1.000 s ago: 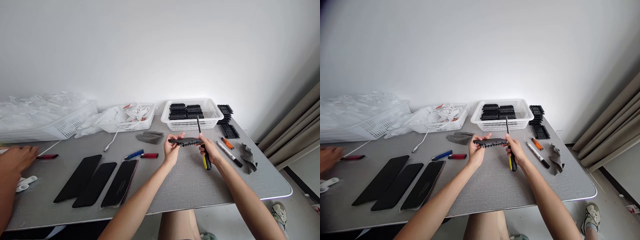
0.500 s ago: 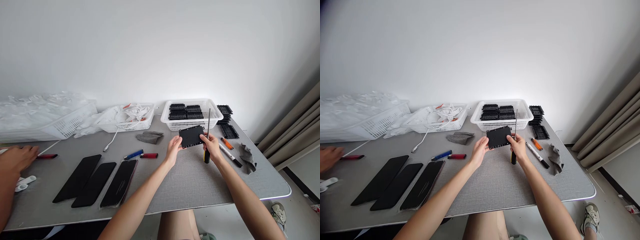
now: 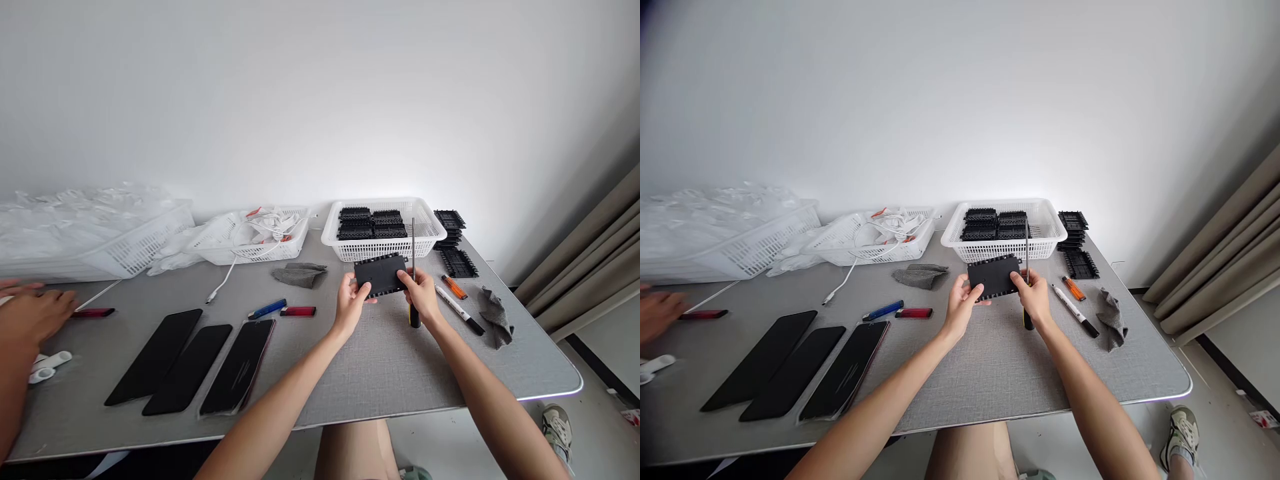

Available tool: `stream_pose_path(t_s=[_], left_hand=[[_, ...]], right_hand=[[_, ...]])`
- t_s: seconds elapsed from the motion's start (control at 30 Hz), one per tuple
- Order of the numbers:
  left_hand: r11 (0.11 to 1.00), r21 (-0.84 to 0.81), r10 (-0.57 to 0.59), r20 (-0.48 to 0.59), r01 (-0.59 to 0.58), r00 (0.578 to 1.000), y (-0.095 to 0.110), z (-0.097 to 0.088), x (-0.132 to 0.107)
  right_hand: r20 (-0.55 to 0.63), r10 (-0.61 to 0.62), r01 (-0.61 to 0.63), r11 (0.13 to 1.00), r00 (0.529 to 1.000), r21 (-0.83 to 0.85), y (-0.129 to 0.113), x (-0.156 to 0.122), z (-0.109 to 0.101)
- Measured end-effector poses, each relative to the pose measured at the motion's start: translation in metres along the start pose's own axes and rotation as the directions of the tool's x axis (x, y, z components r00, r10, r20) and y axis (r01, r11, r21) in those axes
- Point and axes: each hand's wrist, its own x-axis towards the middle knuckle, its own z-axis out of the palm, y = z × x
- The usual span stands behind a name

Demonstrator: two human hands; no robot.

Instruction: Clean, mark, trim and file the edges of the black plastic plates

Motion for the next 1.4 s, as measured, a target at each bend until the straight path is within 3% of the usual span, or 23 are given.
stream_pose_path(t_s=[0.13,0.2,0.27,0.37,0.5,0.97,1.4], left_hand=[[0.999,-0.050,0.024,0.033,-0.023,0.999,0.005,-0.001,-0.001],[0.997,-0.062,0.046,0.005,-0.046,0.999,0.006,-0.002,0.000],[0.996,-0.071,0.051,-0.020,-0.052,0.999,0.005,-0.003,0.001],[0.994,-0.096,0.040,-0.035,-0.043,0.999,0.005,-0.004,0.003],[0.992,-0.112,0.045,-0.053,-0.051,0.998,0.008,-0.004,0.003],[0.990,-0.115,0.066,-0.112,-0.079,0.991,0.015,-0.007,0.003],[0.992,-0.089,0.076,-0.112,-0.086,0.991,0.017,-0.011,0.006]], right_hand=[[-0.046,-0.086,0.066,0.940,0.995,-0.336,-0.008,0.003,-0.014],[-0.057,-0.197,0.130,0.811,0.979,-0.570,-0.013,0.004,-0.022],[0.004,-0.280,0.196,0.663,0.960,-0.723,-0.017,0.003,-0.027],[0.149,-0.299,0.292,0.522,0.943,-0.802,-0.020,0.002,-0.028],[0.259,-0.245,0.342,0.414,0.934,-0.844,-0.021,0.001,-0.027],[0.293,-0.177,0.340,0.379,0.940,-0.861,-0.021,0.004,-0.032],[0.295,-0.200,0.349,0.350,0.934,-0.869,-0.019,0.002,-0.029]])
